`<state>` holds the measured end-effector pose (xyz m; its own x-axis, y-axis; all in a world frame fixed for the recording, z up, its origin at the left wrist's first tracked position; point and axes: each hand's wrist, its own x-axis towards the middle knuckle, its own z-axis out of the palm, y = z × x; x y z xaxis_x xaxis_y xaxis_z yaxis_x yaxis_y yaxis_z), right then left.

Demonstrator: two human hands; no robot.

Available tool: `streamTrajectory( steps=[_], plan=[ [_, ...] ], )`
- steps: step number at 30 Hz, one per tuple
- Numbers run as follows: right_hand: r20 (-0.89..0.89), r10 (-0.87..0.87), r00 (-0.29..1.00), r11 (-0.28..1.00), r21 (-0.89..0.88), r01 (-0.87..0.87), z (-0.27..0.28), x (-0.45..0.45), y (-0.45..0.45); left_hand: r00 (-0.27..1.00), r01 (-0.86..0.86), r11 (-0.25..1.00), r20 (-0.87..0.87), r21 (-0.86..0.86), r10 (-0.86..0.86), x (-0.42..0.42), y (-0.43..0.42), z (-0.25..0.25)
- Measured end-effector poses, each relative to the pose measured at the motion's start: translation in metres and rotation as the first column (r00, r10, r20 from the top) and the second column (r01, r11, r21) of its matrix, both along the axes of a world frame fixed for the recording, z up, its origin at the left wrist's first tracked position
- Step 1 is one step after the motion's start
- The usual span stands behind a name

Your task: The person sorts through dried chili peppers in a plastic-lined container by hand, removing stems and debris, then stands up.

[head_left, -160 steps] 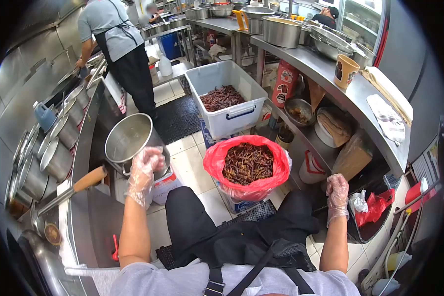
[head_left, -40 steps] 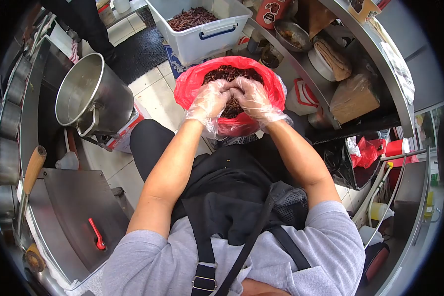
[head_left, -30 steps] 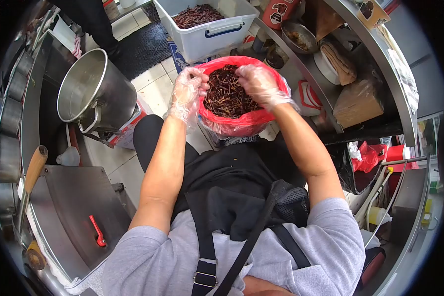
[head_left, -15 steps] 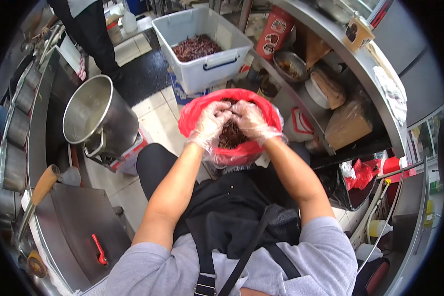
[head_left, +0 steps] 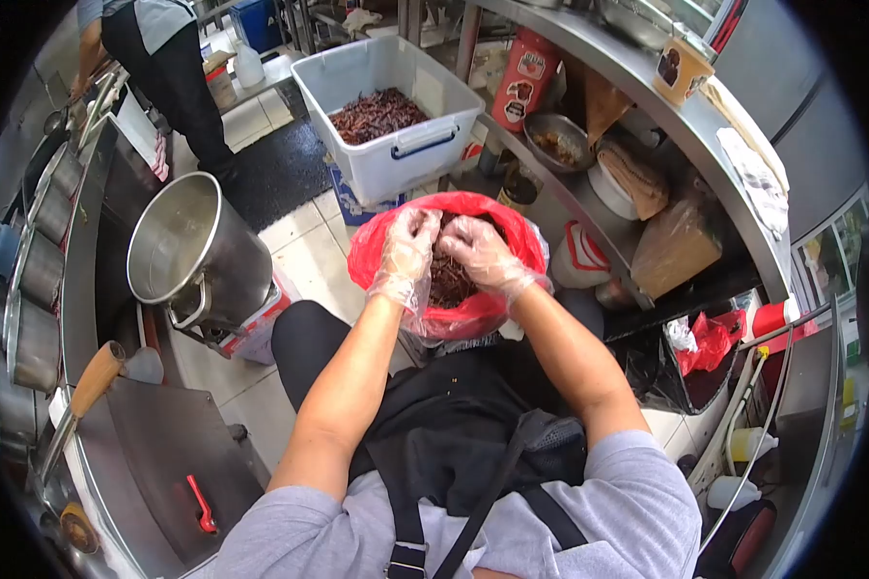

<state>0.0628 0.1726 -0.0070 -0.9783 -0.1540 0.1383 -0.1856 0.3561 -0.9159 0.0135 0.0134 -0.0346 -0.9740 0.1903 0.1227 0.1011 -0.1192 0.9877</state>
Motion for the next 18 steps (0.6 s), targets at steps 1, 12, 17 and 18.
streamTrajectory(
  steps=[1,12,17,18],
  plan=[
    [-0.009,0.021,1.000,0.989,-0.143,-0.022,0.006,0.005,-0.006,1.000,0.000,1.000,-0.006,0.004,0.000,0.007,-0.001,0.011],
    [-0.152,-0.315,0.937,0.812,0.468,0.349,0.000,-0.018,0.005,0.925,-0.220,0.969,-0.292,0.110,0.243,0.008,0.000,0.034],
    [-0.195,-0.247,0.949,0.710,0.630,0.315,0.015,-0.004,0.006,0.983,-0.172,0.956,-0.025,0.236,0.183,-0.017,-0.033,0.024],
    [-0.294,-0.165,0.941,0.720,0.616,0.319,0.012,-0.004,0.001,0.995,-0.103,0.947,0.039,0.304,0.095,-0.013,-0.038,0.024]
  ],
)
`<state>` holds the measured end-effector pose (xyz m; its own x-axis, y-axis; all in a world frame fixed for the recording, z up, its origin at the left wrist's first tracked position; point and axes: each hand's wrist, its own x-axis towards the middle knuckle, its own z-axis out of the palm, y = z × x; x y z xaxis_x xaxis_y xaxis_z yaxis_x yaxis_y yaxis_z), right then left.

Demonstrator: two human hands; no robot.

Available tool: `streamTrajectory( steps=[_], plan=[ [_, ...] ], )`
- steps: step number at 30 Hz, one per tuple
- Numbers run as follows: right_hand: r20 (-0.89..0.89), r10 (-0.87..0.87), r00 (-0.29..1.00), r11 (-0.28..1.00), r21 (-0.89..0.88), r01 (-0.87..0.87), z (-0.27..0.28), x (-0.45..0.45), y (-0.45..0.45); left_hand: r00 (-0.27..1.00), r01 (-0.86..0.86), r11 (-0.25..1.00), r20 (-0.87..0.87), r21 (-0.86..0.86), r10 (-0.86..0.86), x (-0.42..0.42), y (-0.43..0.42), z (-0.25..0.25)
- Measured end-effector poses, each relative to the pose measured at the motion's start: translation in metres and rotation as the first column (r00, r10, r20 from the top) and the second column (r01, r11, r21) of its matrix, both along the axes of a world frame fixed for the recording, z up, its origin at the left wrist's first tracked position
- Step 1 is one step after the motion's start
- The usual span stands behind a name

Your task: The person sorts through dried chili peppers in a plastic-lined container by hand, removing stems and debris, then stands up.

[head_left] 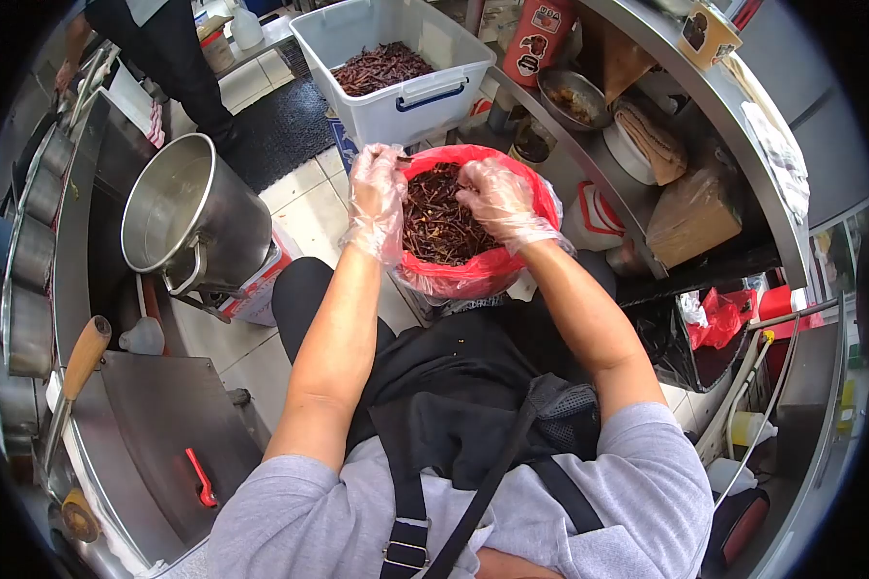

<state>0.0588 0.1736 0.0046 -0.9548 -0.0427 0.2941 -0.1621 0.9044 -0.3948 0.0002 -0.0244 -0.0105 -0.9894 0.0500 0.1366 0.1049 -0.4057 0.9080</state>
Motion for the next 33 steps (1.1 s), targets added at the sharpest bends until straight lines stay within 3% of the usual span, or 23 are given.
streamTrajectory(
  steps=[1,3,5,6,9,11,12,13,15,16,17,18,19,20,24,28,31,33],
  plan=[
    [-0.098,0.079,0.992,0.997,0.027,-0.077,-0.003,-0.001,-0.005,0.995,0.087,0.993,0.050,0.081,-0.092,0.004,-0.002,0.000],
    [0.019,0.141,0.990,0.959,0.244,-0.141,-0.010,-0.007,-0.019,0.990,0.108,0.985,0.071,0.135,-0.119,0.010,0.000,-0.001],
    [0.103,0.207,0.973,0.923,0.308,-0.230,-0.018,-0.007,-0.028,0.969,0.115,0.938,0.171,0.328,-0.178,0.016,0.002,-0.003],
    [0.119,0.269,0.956,0.897,0.331,-0.293,-0.035,-0.011,-0.026,0.966,0.111,0.937,0.187,0.332,-0.180,0.016,0.002,-0.005],
    [0.127,0.240,0.962,0.903,0.334,-0.269,-0.046,-0.013,-0.028,0.961,0.118,0.955,0.209,0.273,-0.179,0.018,-0.011,-0.010],
    [0.060,0.234,0.970,0.958,0.154,-0.240,-0.046,-0.015,-0.021,0.966,0.101,0.963,0.208,0.249,-0.155,0.021,-0.018,-0.012],
    [0.037,0.237,0.971,0.971,-0.019,-0.237,-0.036,-0.013,-0.017,0.966,0.098,0.965,0.208,0.243,-0.150,0.021,-0.021,-0.014],
    [0.159,0.220,0.963,0.946,-0.274,-0.171,-0.023,-0.012,-0.015,0.968,0.097,0.966,0.205,0.238,-0.148,0.021,-0.022,-0.015],
    [0.161,0.279,0.947,0.747,-0.656,-0.109,-0.014,-0.012,-0.011,0.962,0.107,0.964,0.220,0.242,-0.162,0.024,-0.018,-0.019],
    [0.145,0.271,0.952,0.621,-0.782,-0.058,-0.006,-0.007,-0.014,0.977,0.135,0.987,0.157,0.089,-0.148,0.025,-0.010,-0.025],
    [0.143,0.268,0.953,0.623,-0.780,-0.058,-0.001,-0.005,-0.013,0.986,0.149,0.987,0.091,-0.066,-0.143,0.026,-0.003,-0.029],
    [0.181,0.328,0.927,0.537,-0.843,-0.025,0.001,-0.004,-0.012,0.991,0.101,0.911,-0.037,-0.399,-0.126,0.026,0.001,-0.025],
    [0.212,0.391,0.896,0.446,-0.895,0.017,0.002,-0.003,-0.011,0.979,0.018,0.841,-0.162,-0.541,-0.125,0.030,0.009,-0.021],
    [0.189,0.394,0.900,0.399,-0.917,0.018,-0.002,-0.005,-0.012,0.976,0.034,0.801,-0.153,-0.597,-0.155,0.030,0.012,-0.020],
    [0.212,0.390,0.896,0.475,-0.880,0.001,0.005,-0.001,-0.008,0.952,0.086,0.714,-0.153,-0.695,-0.264,0.021,0.010,-0.017],
    [0.306,0.466,0.830,0.358,-0.923,0.139,0.019,0.005,-0.002,0.895,0.190,0.643,-0.139,-0.742,-0.425,0.022,0.003,0.001],
    [0.357,0.506,0.785,0.412,-0.900,0.144,0.029,0.008,0.001,0.821,0.179,0.578,-0.203,-0.796,-0.534,0.029,0.002,0.021],
    [0.280,0.513,0.811,0.406,-0.912,0.057,0.025,0.006,0.000,0.782,0.232,0.588,-0.210,-0.775,-0.586,0.026,0.001,0.015]
  ],
)
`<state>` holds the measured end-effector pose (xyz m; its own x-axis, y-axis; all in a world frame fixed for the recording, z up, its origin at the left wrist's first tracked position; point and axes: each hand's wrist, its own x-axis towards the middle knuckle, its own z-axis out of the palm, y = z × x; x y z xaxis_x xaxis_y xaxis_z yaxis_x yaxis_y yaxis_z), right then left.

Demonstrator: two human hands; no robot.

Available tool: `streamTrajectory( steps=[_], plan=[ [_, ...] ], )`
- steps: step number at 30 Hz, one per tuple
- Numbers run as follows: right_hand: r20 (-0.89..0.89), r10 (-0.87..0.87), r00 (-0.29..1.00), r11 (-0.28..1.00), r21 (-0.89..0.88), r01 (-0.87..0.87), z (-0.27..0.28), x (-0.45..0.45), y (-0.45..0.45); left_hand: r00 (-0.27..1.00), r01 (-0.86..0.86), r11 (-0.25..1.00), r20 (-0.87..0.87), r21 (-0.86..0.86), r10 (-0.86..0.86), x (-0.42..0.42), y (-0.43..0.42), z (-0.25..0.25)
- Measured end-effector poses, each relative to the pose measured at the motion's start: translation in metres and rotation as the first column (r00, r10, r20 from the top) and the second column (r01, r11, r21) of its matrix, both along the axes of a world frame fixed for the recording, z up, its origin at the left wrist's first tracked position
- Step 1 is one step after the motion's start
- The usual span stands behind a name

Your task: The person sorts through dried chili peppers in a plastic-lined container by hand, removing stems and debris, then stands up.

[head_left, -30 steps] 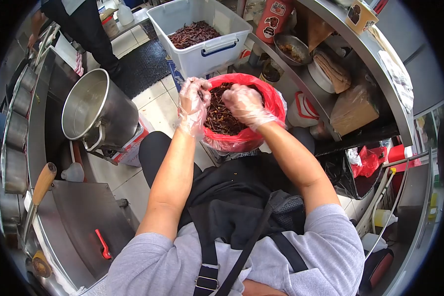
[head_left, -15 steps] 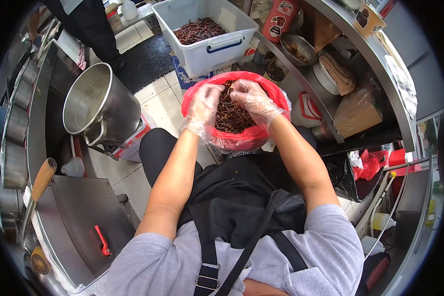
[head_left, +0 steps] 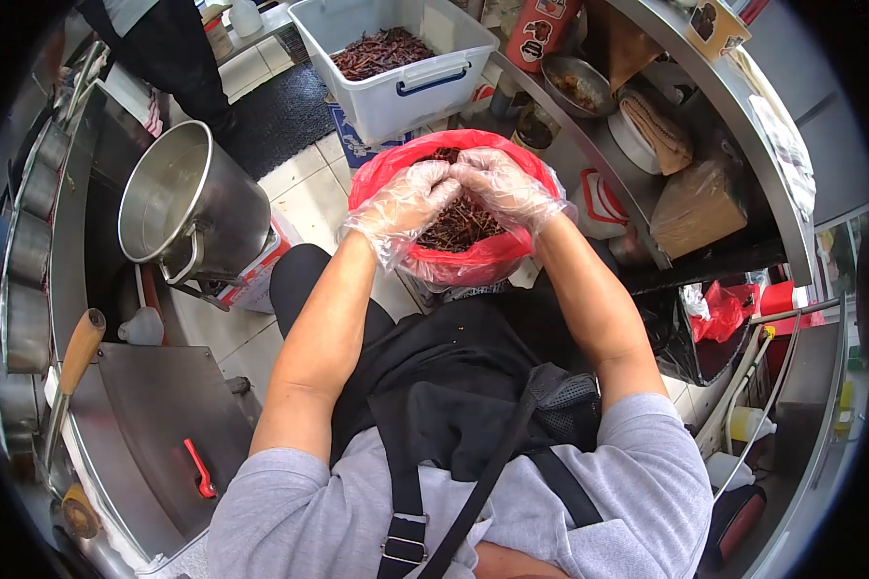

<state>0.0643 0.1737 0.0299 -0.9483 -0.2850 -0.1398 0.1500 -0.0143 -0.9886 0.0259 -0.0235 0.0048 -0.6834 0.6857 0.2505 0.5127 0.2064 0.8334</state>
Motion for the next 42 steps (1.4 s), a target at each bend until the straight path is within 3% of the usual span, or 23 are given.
streamTrajectory(
  steps=[2,3,4,6,8,10,11,12,14,16,19,22,24,26,27,28,30,31,32,35,38,40,42],
  plan=[
    [-0.502,0.117,0.857,0.919,0.382,0.098,-0.020,-0.012,0.006,0.997,0.010,1.000,0.079,0.000,-0.010,0.003,-0.001,0.005],
    [-0.577,0.215,0.788,0.760,0.605,0.236,-0.003,-0.006,0.004,0.993,-0.021,0.999,0.118,-0.044,0.026,0.003,-0.001,0.007],
    [-0.576,0.215,0.788,0.761,0.605,0.235,-0.004,-0.004,0.001,0.986,-0.050,0.995,0.157,-0.088,0.064,0.005,-0.001,0.008],
    [-0.769,0.322,0.552,0.577,0.621,0.530,-0.005,-0.002,-0.003,0.978,-0.054,0.995,0.198,-0.087,0.070,0.007,-0.001,0.008],
    [-0.758,0.274,0.592,0.561,0.626,0.542,-0.007,-0.004,-0.001,0.969,-0.055,0.995,0.236,-0.083,0.073,0.006,-0.002,0.004],
    [-0.701,0.263,0.663,0.410,0.703,0.581,-0.010,-0.004,0.009,0.949,-0.060,0.978,-0.292,0.202,0.119,0.005,-0.008,0.002],
    [-0.689,0.210,0.693,0.411,0.706,0.577,-0.018,-0.005,0.014,0.906,-0.282,0.888,0.404,0.364,0.122,0.012,-0.004,-0.003],
    [-0.690,0.211,0.692,0.410,0.705,0.578,-0.014,-0.003,0.013,0.838,-0.310,0.856,0.544,0.413,0.040,0.007,-0.009,0.006],
    [-0.292,0.221,0.930,0.241,0.941,0.238,-0.008,0.003,0.012,0.752,-0.445,0.735,0.659,0.512,-0.004,0.004,-0.015,0.005],
    [-0.126,0.271,0.954,0.135,0.987,0.092,-0.013,0.013,0.004,0.704,-0.494,0.687,0.709,0.533,-0.044,0.000,-0.016,0.002],
    [-0.146,0.311,0.939,0.160,0.982,0.100,-0.043,0.012,0.004,0.689,-0.441,0.571,0.669,0.692,-0.278,-0.006,-0.016,-0.001],
    [-0.185,0.272,0.944,0.236,0.964,0.121,-0.032,0.013,0.006,0.626,-0.523,0.556,0.733,0.647,-0.265,0.003,-0.015,0.008],
    [-0.258,0.229,0.938,0.290,0.938,0.188,-0.032,0.009,0.014,0.638,-0.484,0.551,0.705,0.680,-0.309,-0.002,-0.016,0.001],
    [-0.322,0.116,0.939,0.485,0.844,0.229,-0.031,0.000,0.021,0.605,-0.535,0.588,0.761,0.607,-0.234,-0.004,-0.012,-0.001],
    [-0.341,0.066,0.938,0.669,0.713,0.211,-0.025,0.001,0.022,0.662,-0.495,0.659,0.737,0.566,-0.136,0.000,-0.011,0.001],
    [-0.341,0.067,0.938,0.668,0.713,0.212,-0.020,0.001,0.021,0.698,-0.464,0.709,0.712,0.531,-0.076,0.004,-0.007,0.002],
    [-0.483,0.088,0.871,0.798,0.558,0.229,-0.007,0.004,0.015,0.787,-0.439,0.791,0.607,0.426,0.110,0.018,0.009,0.008],
    [-0.439,0.098,0.893,0.787,0.584,0.201,0.006,0.009,0.007,0.901,-0.361,0.803,0.401,0.474,0.168,0.012,0.020,-0.003],
    [-0.490,0.075,0.869,0.810,0.538,0.233,-0.003,0.006,0.004,0.902,-0.363,0.809,0.392,0.462,0.182,0.010,0.027,-0.015],
    [-0.539,0.079,0.839,0.834,0.496,0.241,-0.004,0.006,-0.005,0.864,-0.399,0.794,0.479,0.459,0.157,0.008,0.031,-0.019],
    [-0.439,0.097,0.893,0.916,0.390,0.092,0.001,0.010,-0.005,0.782,-0.416,0.830,0.612,0.372,0.118,0.013,0.026,-0.014],
    [-0.386,0.102,0.917,0.989,0.137,-0.052,0.002,0.013,-0.008,0.746,-0.388,0.807,0.666,0.446,-0.010,0.011,0.026,-0.025],
    [-0.416,0.073,0.907,0.988,0.154,-0.009,-0.002,0.013,-0.015,0.679,-0.478,0.757,0.734,0.446,-0.003,0.014,0.025,-0.026]
  ],
)
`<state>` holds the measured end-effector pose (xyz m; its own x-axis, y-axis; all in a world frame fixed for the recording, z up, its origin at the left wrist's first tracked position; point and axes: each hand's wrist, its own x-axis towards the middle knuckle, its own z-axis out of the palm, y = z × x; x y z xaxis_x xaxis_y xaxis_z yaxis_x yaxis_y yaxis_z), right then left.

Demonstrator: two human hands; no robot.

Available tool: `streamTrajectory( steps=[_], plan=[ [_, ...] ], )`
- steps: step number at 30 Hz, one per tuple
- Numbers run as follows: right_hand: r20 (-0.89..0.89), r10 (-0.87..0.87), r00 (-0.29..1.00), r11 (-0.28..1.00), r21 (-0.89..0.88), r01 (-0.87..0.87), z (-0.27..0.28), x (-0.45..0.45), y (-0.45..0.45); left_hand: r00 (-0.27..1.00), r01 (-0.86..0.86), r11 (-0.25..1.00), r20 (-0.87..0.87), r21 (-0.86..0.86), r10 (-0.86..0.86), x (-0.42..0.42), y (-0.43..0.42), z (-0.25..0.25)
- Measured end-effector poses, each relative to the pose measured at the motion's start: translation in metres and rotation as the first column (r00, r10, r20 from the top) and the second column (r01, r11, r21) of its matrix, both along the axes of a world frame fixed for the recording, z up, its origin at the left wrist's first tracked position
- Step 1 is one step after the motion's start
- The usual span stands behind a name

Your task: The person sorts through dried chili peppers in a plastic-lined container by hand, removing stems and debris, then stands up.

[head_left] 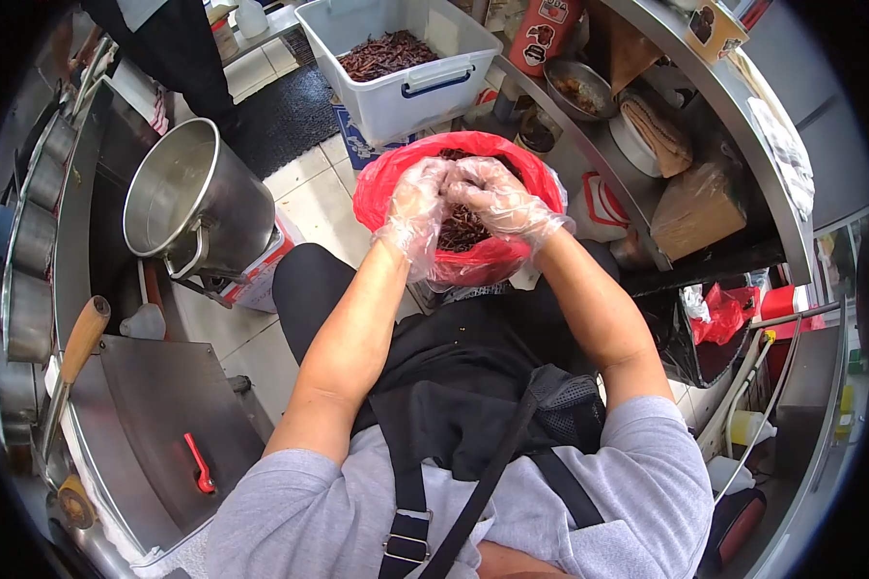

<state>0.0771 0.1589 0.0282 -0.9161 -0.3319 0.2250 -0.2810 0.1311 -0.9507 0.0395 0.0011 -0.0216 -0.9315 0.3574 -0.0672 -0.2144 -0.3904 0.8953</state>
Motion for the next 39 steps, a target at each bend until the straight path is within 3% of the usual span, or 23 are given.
streamTrajectory(
  steps=[2,4,5,6,9,12,14,17,18,20,21,24,26,28,29,30,32,33,34,36,37,38,39],
  plan=[
    [-0.036,-0.046,0.998,0.999,0.013,0.047,-0.004,-0.004,0.003,0.984,-0.119,0.990,0.142,0.071,0.108,0.001,-0.007,0.009],
    [-0.095,-0.102,0.990,0.803,0.579,0.138,-0.001,-0.012,0.011,0.965,-0.178,0.950,0.237,0.255,0.117,-0.011,-0.022,0.004],
    [0.019,-0.142,0.990,0.671,0.737,0.082,0.002,-0.015,0.011,0.962,-0.213,0.941,0.226,0.264,0.154,-0.015,-0.027,0.001],
    [0.016,-0.139,0.990,0.672,0.736,0.083,-0.003,-0.016,0.008,0.962,-0.215,0.940,0.223,0.264,0.157,-0.013,-0.028,0.007],
    [-0.206,-0.148,0.967,0.420,0.872,0.250,-0.024,-0.025,-0.006,0.965,-0.230,0.944,0.181,0.236,0.190,-0.014,-0.029,0.021],
    [-0.267,-0.110,0.958,0.331,0.899,0.288,-0.070,-0.042,-0.010,0.974,-0.185,0.959,0.171,0.215,0.150,-0.005,-0.024,0.032],
    [-0.334,-0.099,0.937,0.340,0.874,0.348,-0.083,-0.047,-0.006,0.978,-0.181,0.962,0.141,0.205,0.154,-0.004,-0.027,0.028],
    [-0.372,-0.154,0.915,0.424,0.812,0.402,-0.052,-0.038,0.001,0.979,-0.193,0.972,0.092,0.137,0.181,-0.011,-0.040,0.012],
    [-0.336,-0.165,0.927,0.499,0.783,0.372,-0.042,-0.036,0.007,0.978,-0.196,0.971,0.099,0.137,0.184,-0.011,-0.040,0.011],
    [-0.187,-0.152,0.971,0.755,0.612,0.236,-0.030,-0.038,0.021,0.970,-0.240,0.968,0.025,-0.075,0.243,-0.009,-0.034,0.017],
    [-0.274,-0.115,0.955,0.793,0.553,0.254,-0.024,-0.034,0.024,0.977,-0.211,0.969,0.002,-0.129,0.213,-0.006,-0.029,0.022],
    [-0.206,-0.007,0.979,0.827,0.548,0.121,0.004,-0.025,0.022,0.946,-0.176,0.930,-0.317,-0.323,0.069,-0.004,-0.005,0.013],
    [-0.244,-0.034,0.969,0.894,0.427,0.139,0.003,-0.021,0.017,0.943,-0.096,0.962,-0.332,-0.254,0.007,-0.011,0.003,0.006],
    [-0.014,-0.109,0.994,0.961,0.255,0.109,-0.007,-0.024,0.020,0.924,-0.206,0.935,-0.372,-0.290,0.089,-0.007,0.013,0.020],
    [-0.011,-0.143,0.990,0.985,0.092,0.144,-0.017,-0.026,0.018,0.926,-0.238,0.933,-0.353,-0.269,0.134,-0.002,0.018,0.028],
    [-0.010,-0.143,0.990,0.985,0.092,0.144,-0.021,-0.026,0.016,0.926,-0.238,0.933,-0.352,-0.269,0.134,0.002,0.022,0.027],
    [0.139,-0.289,0.947,0.954,-0.044,0.297,-0.028,-0.028,0.013,0.741,-0.447,0.855,-0.644,-0.263,0.190,0.009,0.025,0.028],
    [0.185,-0.327,0.927,0.929,-0.114,0.351,-0.020,-0.023,0.008,0.712,-0.445,0.870,-0.673,-0.213,0.199,0.010,0.026,0.027],
    [0.185,-0.330,0.926,0.928,-0.116,0.354,-0.020,-0.023,0.011,0.712,-0.442,0.871,-0.674,-0.214,0.195,0.011,0.028,0.026],
    [0.211,-0.423,0.881,0.904,0.156,0.397,-0.016,-0.025,0.022,0.674,-0.509,0.859,-0.648,-0.060,0.355,0.014,0.031,0.026],
    [-0.063,-0.436,0.898,0.769,0.492,0.408,-0.014,-0.025,0.027,0.785,-0.512,0.832,-0.510,-0.212,0.353,0.012,0.024,0.031],
    [-0.062,-0.433,0.899,0.771,0.491,0.405,-0.015,-0.022,0.030,0.804,-0.499,0.866,-0.369,0.006,0.466,0.005,0.025,0.026],
    [-0.238,-0.302,0.923,0.672,0.634,0.383,-0.019,-0.017,0.033,0.803,-0.501,0.865,-0.369,0.007,0.468,0.001,0.018,0.026]
  ],
)
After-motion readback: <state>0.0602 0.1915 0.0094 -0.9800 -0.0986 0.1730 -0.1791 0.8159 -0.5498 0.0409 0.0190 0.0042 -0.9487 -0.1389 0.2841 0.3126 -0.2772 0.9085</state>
